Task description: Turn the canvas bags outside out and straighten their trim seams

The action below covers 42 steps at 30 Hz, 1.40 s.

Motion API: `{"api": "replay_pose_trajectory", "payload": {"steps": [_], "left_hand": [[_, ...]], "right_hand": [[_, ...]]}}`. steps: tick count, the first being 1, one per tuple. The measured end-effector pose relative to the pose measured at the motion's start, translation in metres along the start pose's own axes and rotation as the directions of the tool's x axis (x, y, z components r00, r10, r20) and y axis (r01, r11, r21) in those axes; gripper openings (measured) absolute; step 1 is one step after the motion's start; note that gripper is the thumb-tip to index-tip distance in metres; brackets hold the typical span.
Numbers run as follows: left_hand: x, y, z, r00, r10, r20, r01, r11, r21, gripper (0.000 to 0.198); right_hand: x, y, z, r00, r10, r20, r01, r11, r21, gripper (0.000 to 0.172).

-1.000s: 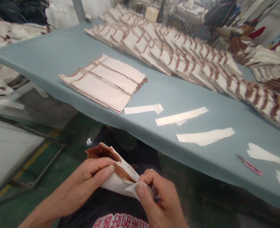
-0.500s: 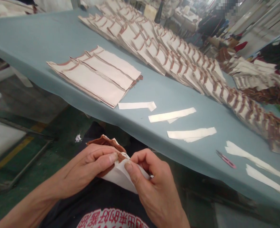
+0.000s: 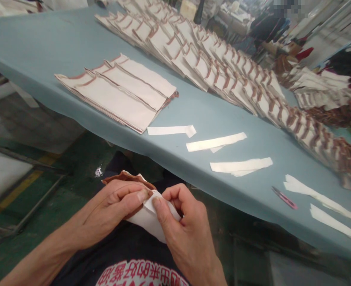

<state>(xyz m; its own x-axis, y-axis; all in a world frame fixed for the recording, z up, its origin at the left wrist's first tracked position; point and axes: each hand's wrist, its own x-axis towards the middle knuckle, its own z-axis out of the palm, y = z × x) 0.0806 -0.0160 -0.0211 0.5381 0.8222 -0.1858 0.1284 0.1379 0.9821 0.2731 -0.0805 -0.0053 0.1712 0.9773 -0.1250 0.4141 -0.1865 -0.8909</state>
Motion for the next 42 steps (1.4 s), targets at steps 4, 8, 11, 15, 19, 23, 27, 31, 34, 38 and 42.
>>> {"api": "replay_pose_trajectory", "payload": {"steps": [4, 8, 11, 15, 19, 23, 27, 31, 34, 38, 42], "left_hand": [[0.0, 0.0, 0.001, 0.999, 0.035, -0.029, -0.032, 0.997, 0.075, 0.05], [-0.003, 0.001, 0.004, 0.996, -0.031, -0.083, 0.038, 0.995, 0.096, 0.051], [-0.004, 0.0, 0.004, 0.996, -0.026, -0.082, 0.031, 0.998, 0.054, 0.048], [-0.002, 0.0, 0.006, 0.995, -0.037, -0.09, 0.045, 0.995, 0.084, 0.032], [-0.001, 0.001, 0.013, 0.985, 0.081, -0.156, -0.049, 0.979, 0.199, 0.029], [-0.005, -0.002, 0.022, 0.969, 0.14, -0.203, -0.099, 0.975, 0.2, 0.027], [-0.01, -0.001, 0.028, 0.96, 0.143, -0.241, -0.083, 0.966, 0.244, 0.027], [-0.013, -0.006, 0.031, 0.956, 0.153, -0.251, -0.089, 0.964, 0.249, 0.029], [-0.016, -0.014, 0.033, 0.943, 0.211, -0.257, -0.132, 0.948, 0.291, 0.031], [-0.017, -0.018, 0.036, 0.91, 0.317, -0.269, -0.187, 0.89, 0.416, 0.028], [-0.018, -0.017, 0.04, 0.902, 0.361, -0.238, -0.211, 0.847, 0.487, 0.027]], "right_hand": [[0.004, 0.0, 0.002, 1.0, 0.016, -0.005, -0.016, 1.0, 0.001, 0.027], [0.006, -0.004, 0.002, 0.996, 0.076, 0.044, -0.076, 0.997, 0.005, 0.027], [0.004, -0.002, 0.006, 0.996, 0.086, 0.031, -0.086, 0.996, 0.019, 0.027], [0.003, 0.003, 0.011, 0.998, 0.067, 0.011, -0.067, 0.997, 0.025, 0.027], [0.003, 0.006, 0.014, 0.997, 0.08, 0.005, -0.08, 0.996, 0.047, 0.029], [-0.002, 0.008, 0.017, 0.992, 0.117, 0.046, -0.122, 0.984, 0.131, 0.029], [-0.007, 0.009, 0.018, 0.989, 0.114, 0.094, -0.136, 0.954, 0.266, 0.031], [-0.008, 0.013, 0.019, 0.973, 0.15, 0.177, -0.213, 0.88, 0.424, 0.038], [-0.008, 0.016, 0.021, 0.948, 0.195, 0.251, -0.302, 0.8, 0.518, 0.044], [-0.006, 0.02, 0.024, 0.91, 0.246, 0.333, -0.403, 0.711, 0.577, 0.045], [-0.003, 0.026, 0.025, 0.875, 0.305, 0.376, -0.481, 0.638, 0.602, 0.038]]}}
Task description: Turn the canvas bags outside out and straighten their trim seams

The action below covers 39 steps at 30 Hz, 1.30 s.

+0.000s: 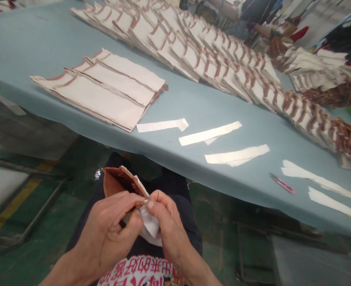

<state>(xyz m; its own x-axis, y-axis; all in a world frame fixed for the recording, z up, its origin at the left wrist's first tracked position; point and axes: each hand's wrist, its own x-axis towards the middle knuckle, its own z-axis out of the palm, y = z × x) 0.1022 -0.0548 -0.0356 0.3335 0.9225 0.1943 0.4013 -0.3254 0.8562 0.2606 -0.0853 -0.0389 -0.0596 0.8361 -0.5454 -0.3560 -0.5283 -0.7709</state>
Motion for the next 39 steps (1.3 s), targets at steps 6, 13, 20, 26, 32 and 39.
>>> {"api": "replay_pose_trajectory", "payload": {"steps": [6, 13, 20, 26, 32, 39], "left_hand": [[0.004, -0.008, 0.007, 0.986, -0.129, 0.102, 0.134, 0.99, -0.042, 0.029], [0.024, -0.007, 0.003, 0.983, -0.141, 0.121, 0.144, 0.989, -0.017, 0.03], [0.044, 0.01, -0.036, 0.976, 0.015, 0.215, 0.008, 0.994, -0.106, 0.033], [0.05, 0.028, -0.055, 0.969, 0.107, 0.221, -0.1, 0.994, -0.041, 0.032], [0.042, 0.038, -0.067, 0.952, 0.015, 0.305, -0.023, 0.999, 0.023, 0.024], [0.032, 0.024, -0.067, 0.961, 0.116, 0.253, -0.129, 0.991, 0.034, 0.022]], "right_hand": [[0.007, 0.006, 0.004, 0.997, 0.018, -0.07, -0.013, 0.998, 0.066, 0.036], [0.022, -0.002, 0.007, 0.98, -0.129, -0.151, 0.122, 0.991, -0.053, 0.032], [0.014, -0.041, -0.022, 0.83, -0.55, -0.092, 0.456, 0.765, -0.455, 0.021], [0.012, -0.084, -0.017, 0.389, -0.745, 0.542, 0.894, 0.165, -0.416, 0.025], [0.028, -0.105, -0.008, 0.467, -0.525, 0.712, 0.873, 0.147, -0.465, 0.009], [0.022, -0.11, -0.001, 0.684, -0.299, 0.666, 0.727, 0.355, -0.587, 0.019]]}}
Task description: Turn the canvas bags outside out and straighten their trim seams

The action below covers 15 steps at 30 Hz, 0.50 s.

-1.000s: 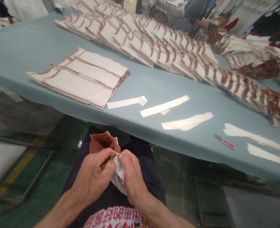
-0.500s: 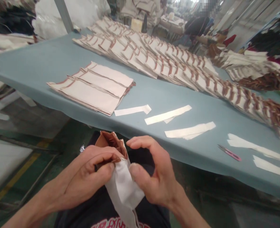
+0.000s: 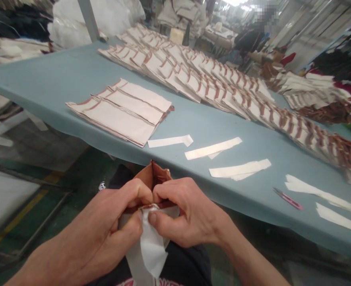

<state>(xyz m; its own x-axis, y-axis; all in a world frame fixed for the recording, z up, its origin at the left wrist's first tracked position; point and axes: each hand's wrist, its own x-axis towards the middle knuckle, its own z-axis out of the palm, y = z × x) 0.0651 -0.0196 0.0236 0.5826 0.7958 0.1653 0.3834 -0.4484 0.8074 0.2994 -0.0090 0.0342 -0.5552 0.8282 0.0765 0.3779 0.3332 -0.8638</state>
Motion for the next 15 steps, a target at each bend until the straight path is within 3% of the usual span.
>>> {"api": "replay_pose_trajectory", "payload": {"steps": [3, 6, 11, 15], "left_hand": [[-0.001, -0.008, 0.006, 0.99, 0.133, -0.051, -0.13, 0.99, 0.051, 0.025], [0.0, -0.016, 0.013, 0.953, 0.293, -0.08, -0.287, 0.955, 0.078, 0.029], [0.006, -0.025, 0.017, 0.878, 0.464, -0.117, -0.457, 0.886, 0.079, 0.039], [0.009, -0.033, 0.016, 0.831, 0.55, -0.084, -0.539, 0.833, 0.122, 0.039]], "right_hand": [[-0.002, 0.0, 0.0, 0.996, 0.083, 0.024, -0.085, 0.989, 0.123, 0.019], [-0.005, 0.003, 0.002, 0.987, 0.141, 0.074, -0.157, 0.946, 0.285, 0.022], [-0.008, 0.01, 0.005, 0.941, 0.254, 0.224, -0.337, 0.77, 0.542, 0.022], [-0.01, 0.017, 0.006, 0.908, 0.273, 0.317, -0.417, 0.65, 0.636, 0.023]]}}
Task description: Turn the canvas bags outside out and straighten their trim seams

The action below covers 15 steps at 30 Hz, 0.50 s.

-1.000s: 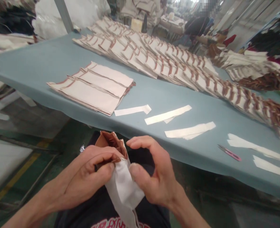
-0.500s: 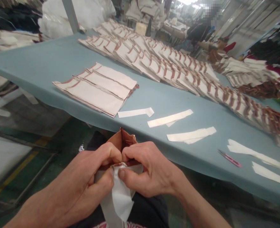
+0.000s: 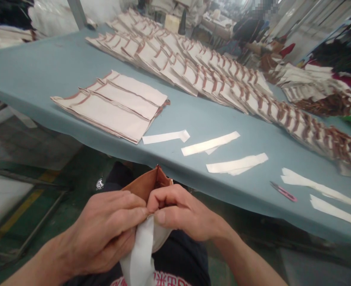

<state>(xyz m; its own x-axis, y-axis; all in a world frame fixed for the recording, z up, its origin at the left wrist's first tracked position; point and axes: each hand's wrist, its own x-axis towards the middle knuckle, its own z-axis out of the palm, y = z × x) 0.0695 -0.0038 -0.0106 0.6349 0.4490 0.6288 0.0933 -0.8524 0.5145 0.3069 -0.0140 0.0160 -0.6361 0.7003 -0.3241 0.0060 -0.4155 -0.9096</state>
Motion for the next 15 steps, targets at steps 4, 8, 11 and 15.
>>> {"api": "replay_pose_trajectory", "payload": {"steps": [4, 8, 11, 15], "left_hand": [[-0.009, -0.007, 0.005, 0.998, 0.064, -0.024, -0.061, 0.992, 0.106, 0.032], [-0.019, -0.006, 0.009, 1.0, -0.007, -0.007, 0.008, 0.995, 0.097, 0.045], [-0.021, -0.003, 0.008, 0.997, -0.073, 0.021, 0.072, 0.996, 0.06, 0.055], [-0.019, 0.0, 0.0, 0.989, -0.147, -0.016, 0.146, 0.989, -0.029, 0.047]], "right_hand": [[0.002, 0.007, -0.001, 0.997, 0.04, -0.058, -0.039, 0.999, 0.031, 0.02], [0.003, 0.008, 0.001, 0.995, 0.072, -0.062, -0.067, 0.995, 0.068, 0.014], [0.001, 0.002, 0.004, 0.998, 0.046, -0.045, -0.046, 0.999, 0.0, 0.01], [-0.009, -0.007, 0.011, 0.985, -0.128, -0.118, 0.096, 0.965, -0.246, 0.005]]}}
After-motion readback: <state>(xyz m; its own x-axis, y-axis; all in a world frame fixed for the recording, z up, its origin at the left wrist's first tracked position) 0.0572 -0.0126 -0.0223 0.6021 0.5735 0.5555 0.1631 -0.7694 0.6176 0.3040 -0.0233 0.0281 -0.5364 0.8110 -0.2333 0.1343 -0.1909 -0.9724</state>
